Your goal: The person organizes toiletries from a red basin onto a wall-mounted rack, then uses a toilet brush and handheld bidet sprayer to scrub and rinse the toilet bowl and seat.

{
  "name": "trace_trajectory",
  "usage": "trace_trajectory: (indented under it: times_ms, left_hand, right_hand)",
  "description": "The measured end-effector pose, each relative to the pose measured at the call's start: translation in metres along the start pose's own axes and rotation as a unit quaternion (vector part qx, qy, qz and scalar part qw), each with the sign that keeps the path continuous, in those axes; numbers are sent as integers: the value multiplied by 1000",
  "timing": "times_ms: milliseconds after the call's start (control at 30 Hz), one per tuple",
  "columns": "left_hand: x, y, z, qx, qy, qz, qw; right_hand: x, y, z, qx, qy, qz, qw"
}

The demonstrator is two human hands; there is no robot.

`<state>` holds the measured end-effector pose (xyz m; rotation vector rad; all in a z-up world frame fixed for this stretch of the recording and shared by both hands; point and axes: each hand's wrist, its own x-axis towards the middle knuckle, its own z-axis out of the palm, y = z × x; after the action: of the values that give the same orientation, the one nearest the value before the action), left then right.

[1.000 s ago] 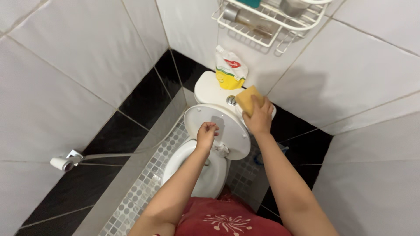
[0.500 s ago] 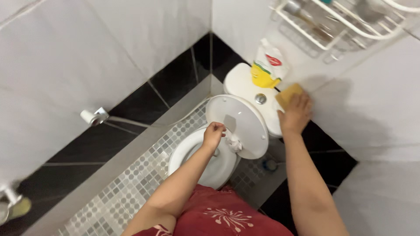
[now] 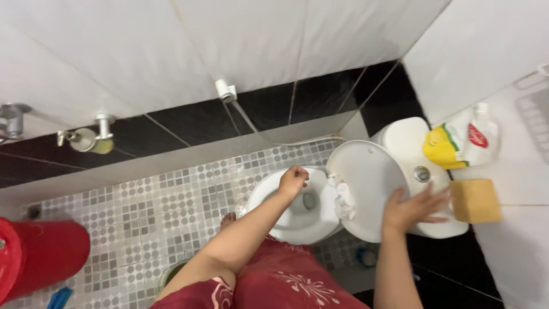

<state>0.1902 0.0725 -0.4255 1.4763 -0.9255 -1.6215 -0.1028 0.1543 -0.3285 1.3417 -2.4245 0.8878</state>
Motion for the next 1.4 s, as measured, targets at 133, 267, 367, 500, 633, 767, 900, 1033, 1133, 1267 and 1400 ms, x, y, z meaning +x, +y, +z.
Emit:
trace_trajectory:
  times_ms: [133, 267, 367, 500, 633, 767, 900, 1033, 1133, 1267, 1400]
  left_hand:
    - [11, -13, -51, -60, 0, 16, 998]
    - [21, -23, -112, -44, -15, -22, 999]
    - [23, -35, -156, -41, -48, -27, 998]
    - [38, -54, -211, 21, -88, -69, 994]
    - [38, -72, -240, 50, -133, -101, 985]
    - [29, -70, -239, 94, -150, -141, 974]
    - [24, -66, -232, 125, -161, -148, 968]
    - [26, -76, -224, 66, -162, -113, 978]
    - [24, -88, -225, 94, -146, -103, 979]
    - [17, -97, -232, 119, -136, -114, 977]
    - [-5, -86, -248, 290, -137, -32, 947]
  right_hand:
    - [-76, -59, 45, 60, -109, -49, 991]
    - [-157, -115, 82, -36, -247, -95, 964]
    - [-213, -152, 94, -45, -337, -29, 940]
    - [-268, -191, 104, -56, -387, 55, 919]
    - [-309, -211, 108, -38, -386, 102, 916]
    - [-333, -207, 105, -37, -375, 165, 911]
    - [-349, -176, 90, -75, -373, 223, 898]
    - [-353, -147, 69, -96, -404, 250, 875]
    - [-338, -130, 56, -117, -482, 264, 827]
    - [-327, -123, 47, -132, -544, 168, 812]
    - [-332, -120, 56, -89, -654, 65, 748]
